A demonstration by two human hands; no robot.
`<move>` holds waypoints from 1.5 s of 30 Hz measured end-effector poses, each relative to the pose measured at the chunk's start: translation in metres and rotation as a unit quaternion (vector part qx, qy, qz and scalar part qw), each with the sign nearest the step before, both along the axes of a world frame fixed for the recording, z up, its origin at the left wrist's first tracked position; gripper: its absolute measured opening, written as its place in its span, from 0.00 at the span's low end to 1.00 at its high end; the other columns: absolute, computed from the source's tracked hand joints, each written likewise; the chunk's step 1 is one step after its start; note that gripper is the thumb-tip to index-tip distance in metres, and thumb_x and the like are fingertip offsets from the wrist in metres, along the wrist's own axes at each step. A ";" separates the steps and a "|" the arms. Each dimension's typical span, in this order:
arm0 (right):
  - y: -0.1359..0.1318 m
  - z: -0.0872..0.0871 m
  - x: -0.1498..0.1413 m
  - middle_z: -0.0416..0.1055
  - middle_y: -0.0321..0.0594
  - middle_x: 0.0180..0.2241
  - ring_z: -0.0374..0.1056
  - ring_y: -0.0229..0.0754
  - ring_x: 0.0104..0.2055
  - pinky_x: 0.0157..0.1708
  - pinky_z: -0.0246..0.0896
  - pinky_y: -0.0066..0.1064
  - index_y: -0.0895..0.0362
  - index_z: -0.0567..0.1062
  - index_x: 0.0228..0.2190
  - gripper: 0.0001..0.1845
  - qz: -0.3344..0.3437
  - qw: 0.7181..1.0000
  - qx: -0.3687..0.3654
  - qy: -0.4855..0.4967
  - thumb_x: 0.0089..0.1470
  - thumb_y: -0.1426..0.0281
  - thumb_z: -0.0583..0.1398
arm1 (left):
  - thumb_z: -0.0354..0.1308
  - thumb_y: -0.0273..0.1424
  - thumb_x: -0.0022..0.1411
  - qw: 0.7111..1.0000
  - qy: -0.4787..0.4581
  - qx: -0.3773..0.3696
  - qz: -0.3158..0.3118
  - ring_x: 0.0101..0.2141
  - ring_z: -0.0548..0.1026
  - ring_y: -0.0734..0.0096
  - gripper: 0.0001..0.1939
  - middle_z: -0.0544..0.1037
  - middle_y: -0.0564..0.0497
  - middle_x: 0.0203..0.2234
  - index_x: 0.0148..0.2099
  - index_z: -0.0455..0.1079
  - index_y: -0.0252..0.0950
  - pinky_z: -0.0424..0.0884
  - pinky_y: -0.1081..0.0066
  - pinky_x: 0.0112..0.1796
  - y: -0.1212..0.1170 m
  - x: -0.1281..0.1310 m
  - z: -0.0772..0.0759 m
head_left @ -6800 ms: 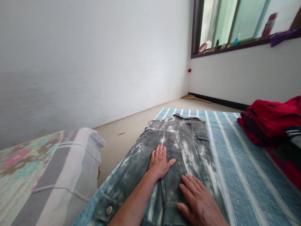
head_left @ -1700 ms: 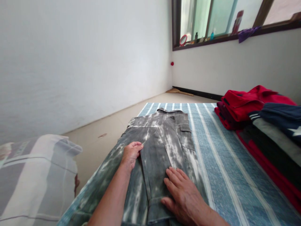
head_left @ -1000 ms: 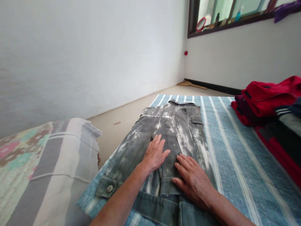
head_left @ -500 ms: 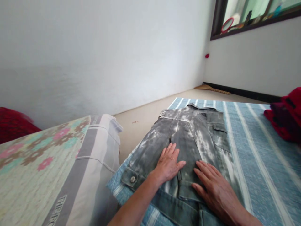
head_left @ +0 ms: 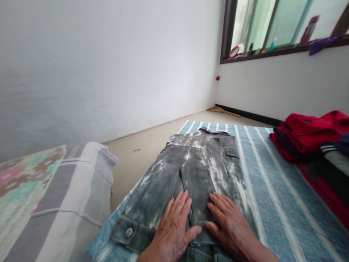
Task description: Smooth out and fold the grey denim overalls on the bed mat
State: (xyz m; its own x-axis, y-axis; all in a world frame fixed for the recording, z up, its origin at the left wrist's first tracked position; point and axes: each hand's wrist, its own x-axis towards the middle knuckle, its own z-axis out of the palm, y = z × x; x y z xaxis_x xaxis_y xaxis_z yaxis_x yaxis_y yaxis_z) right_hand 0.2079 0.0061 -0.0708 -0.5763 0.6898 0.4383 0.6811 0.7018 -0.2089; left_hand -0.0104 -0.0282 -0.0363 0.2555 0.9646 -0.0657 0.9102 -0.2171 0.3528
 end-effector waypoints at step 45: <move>-0.009 0.041 -0.010 0.66 0.44 0.46 0.57 0.46 0.50 0.54 0.48 0.42 0.57 0.70 0.36 0.15 -0.082 0.993 -0.061 -0.057 0.60 0.58 0.54 | 0.33 0.59 0.58 0.979 0.083 0.167 -0.087 0.58 0.62 0.49 0.44 0.67 0.36 0.57 0.57 0.64 0.30 0.62 0.52 0.53 0.042 -0.009 -0.038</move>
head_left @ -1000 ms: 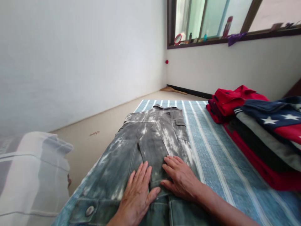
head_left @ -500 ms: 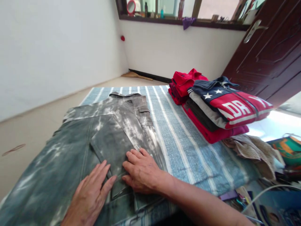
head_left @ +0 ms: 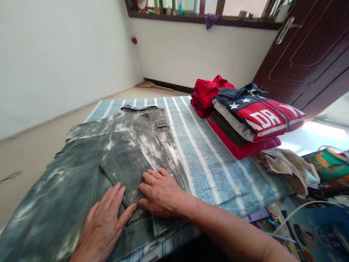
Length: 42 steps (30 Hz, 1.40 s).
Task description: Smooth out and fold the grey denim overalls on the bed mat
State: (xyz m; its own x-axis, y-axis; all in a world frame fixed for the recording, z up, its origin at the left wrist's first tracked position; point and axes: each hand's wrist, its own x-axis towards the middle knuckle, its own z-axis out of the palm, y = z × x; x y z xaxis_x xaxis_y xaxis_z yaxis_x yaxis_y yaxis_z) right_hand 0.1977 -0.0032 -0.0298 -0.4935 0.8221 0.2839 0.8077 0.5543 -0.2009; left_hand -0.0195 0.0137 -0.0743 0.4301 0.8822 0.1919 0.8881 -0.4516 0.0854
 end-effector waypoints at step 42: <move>-0.002 -0.001 0.006 0.52 0.57 0.61 0.43 0.57 0.65 0.61 0.40 0.49 0.64 0.64 0.53 0.39 -0.105 0.987 -0.097 0.073 0.53 0.46 0.57 | 0.42 0.56 0.58 0.999 0.004 -0.026 -0.036 0.61 0.57 0.49 0.39 0.59 0.39 0.62 0.63 0.57 0.35 0.57 0.49 0.56 -0.007 -0.007 0.002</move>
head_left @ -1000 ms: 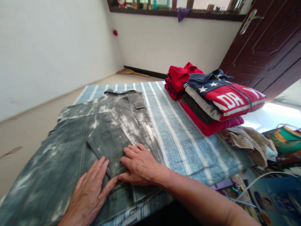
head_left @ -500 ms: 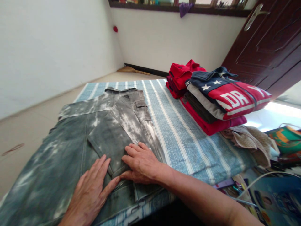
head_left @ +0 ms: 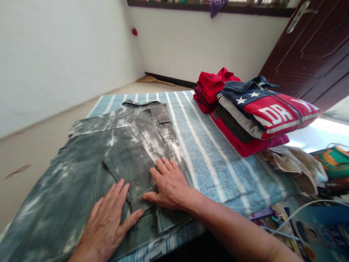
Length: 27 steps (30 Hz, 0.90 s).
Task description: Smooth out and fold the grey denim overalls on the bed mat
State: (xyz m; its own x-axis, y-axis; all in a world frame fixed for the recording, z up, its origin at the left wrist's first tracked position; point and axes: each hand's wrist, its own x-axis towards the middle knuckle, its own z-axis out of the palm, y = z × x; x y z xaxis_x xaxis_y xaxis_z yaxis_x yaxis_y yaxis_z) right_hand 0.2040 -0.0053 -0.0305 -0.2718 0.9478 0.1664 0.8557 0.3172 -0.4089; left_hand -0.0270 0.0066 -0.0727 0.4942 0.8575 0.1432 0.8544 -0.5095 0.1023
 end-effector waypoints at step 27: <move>0.006 -0.003 -0.018 0.54 0.56 0.61 0.46 0.58 0.65 0.60 0.44 0.52 0.59 0.66 0.56 0.36 0.093 0.995 0.003 -0.028 0.53 0.49 0.59 | 0.48 0.56 0.59 0.999 0.034 -0.001 0.007 0.62 0.56 0.52 0.42 0.55 0.42 0.64 0.67 0.48 0.38 0.58 0.51 0.57 -0.026 -0.005 0.003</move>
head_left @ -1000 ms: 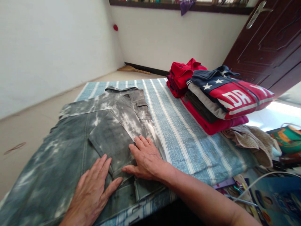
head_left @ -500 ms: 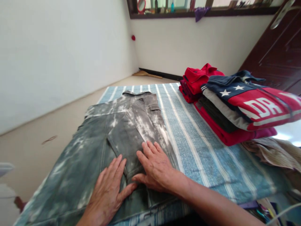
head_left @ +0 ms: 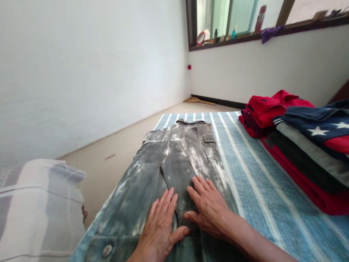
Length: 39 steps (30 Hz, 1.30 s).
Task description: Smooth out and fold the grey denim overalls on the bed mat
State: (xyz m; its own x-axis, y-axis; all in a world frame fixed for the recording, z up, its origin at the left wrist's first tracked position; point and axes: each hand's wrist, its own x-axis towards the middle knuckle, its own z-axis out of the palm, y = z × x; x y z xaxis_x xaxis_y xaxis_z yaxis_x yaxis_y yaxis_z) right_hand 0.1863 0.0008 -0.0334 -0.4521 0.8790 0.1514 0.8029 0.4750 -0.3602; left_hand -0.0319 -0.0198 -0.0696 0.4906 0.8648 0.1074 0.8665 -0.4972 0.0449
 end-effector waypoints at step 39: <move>0.063 -0.051 -0.018 0.47 0.54 0.64 0.39 0.62 0.65 0.60 0.39 0.58 0.54 0.59 0.61 0.42 -0.026 1.000 0.016 0.006 0.51 0.45 0.57 | 0.53 0.35 0.61 0.993 -0.036 -0.104 -0.033 0.56 0.65 0.56 0.19 0.68 0.40 0.55 0.52 0.68 0.33 0.62 0.57 0.55 0.139 0.085 0.120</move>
